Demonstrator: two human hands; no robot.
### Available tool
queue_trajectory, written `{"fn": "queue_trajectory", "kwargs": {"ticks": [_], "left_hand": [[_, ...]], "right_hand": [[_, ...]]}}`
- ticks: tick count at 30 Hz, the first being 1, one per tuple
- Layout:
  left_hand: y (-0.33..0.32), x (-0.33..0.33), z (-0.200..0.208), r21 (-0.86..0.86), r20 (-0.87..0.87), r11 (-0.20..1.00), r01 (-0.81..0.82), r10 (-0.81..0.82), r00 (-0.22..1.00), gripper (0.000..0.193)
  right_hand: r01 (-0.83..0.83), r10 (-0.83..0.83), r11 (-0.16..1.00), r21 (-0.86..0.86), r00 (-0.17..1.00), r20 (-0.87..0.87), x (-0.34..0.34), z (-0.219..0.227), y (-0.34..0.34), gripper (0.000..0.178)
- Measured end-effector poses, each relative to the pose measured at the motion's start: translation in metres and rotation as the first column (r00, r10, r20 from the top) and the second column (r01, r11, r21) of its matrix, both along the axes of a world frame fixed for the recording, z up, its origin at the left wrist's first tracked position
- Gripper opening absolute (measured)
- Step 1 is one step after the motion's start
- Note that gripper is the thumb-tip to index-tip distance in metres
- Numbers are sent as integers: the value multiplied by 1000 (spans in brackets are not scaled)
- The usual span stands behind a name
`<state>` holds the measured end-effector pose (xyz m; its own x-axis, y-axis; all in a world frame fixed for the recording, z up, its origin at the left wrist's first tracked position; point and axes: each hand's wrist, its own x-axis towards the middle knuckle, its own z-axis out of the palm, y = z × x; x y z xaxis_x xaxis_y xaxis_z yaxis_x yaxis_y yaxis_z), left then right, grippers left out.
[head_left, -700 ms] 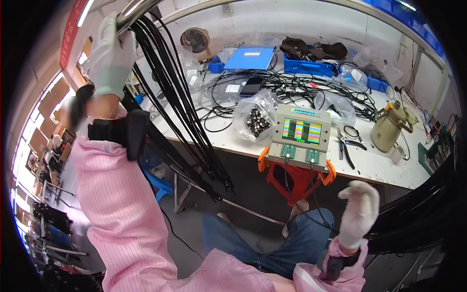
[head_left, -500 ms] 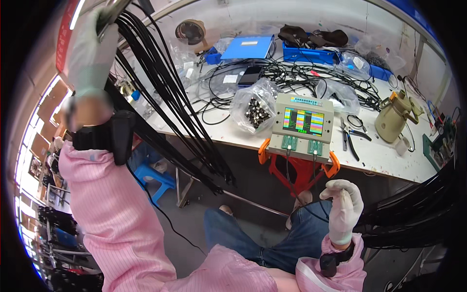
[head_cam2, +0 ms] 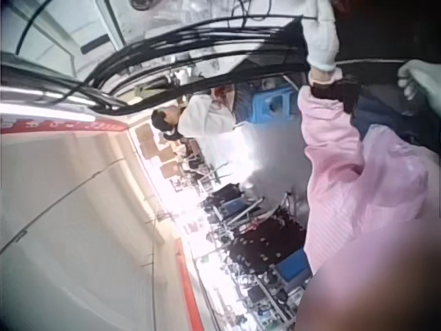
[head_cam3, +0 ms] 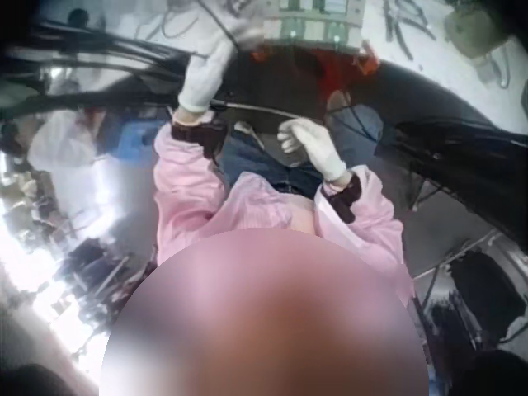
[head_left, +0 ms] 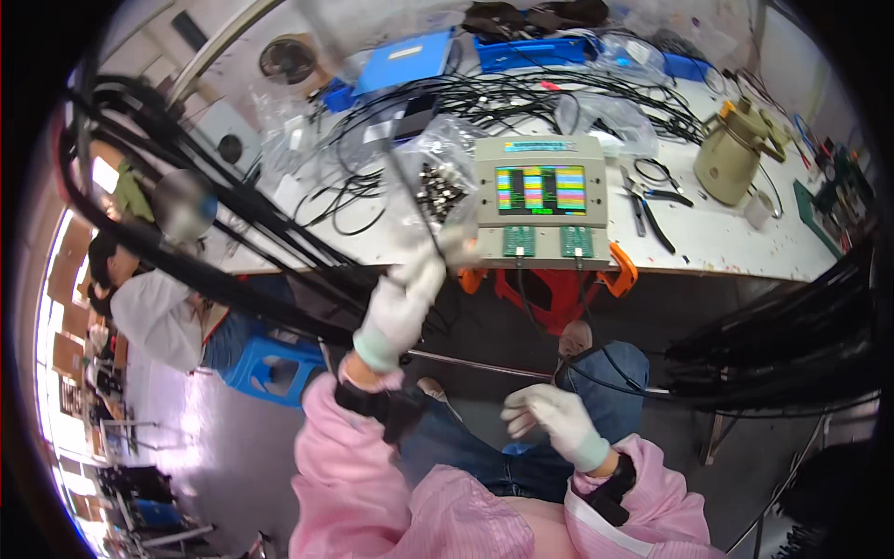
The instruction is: The recorder is assembling, testing, and bundling electronic cables at a factory workstation.
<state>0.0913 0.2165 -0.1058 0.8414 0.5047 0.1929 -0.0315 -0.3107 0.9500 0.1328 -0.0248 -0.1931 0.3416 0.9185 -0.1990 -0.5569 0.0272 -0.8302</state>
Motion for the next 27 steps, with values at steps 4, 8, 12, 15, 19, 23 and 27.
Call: {"fn": "queue_trajectory", "kwargs": {"ticks": [4,8,12,15,19,23,27], "left_hand": [[-40,-23,-36,-211,211,928,308,-264,941,33],[-72,-64,-67,-399,18,842,362,-388,922,37],[-84,-86,-68,-639,119,443,629,-751,649,48],[-97,-104,-71,-738,568,133,662,-408,715,45],[-75,-68,-59,-669,-33,743,19,-55,998,35],[-78,-28,-25,-366,-288,921,137,-252,924,26],[-74,-19,-15,-306,-263,947,-102,19,965,27]], "right_hand": [[-90,72,996,2,785,-615,-10,-21,21,46],[61,-71,997,-47,500,-863,4,-34,55,48],[231,47,958,171,460,-887,16,-128,38,43],[96,-130,990,-106,914,-385,2,-56,39,37],[113,-70,965,-237,981,182,-7,1,34,33],[197,-137,980,-14,731,668,-7,-9,39,30],[371,-438,879,299,384,813,3,10,38,24]]}}
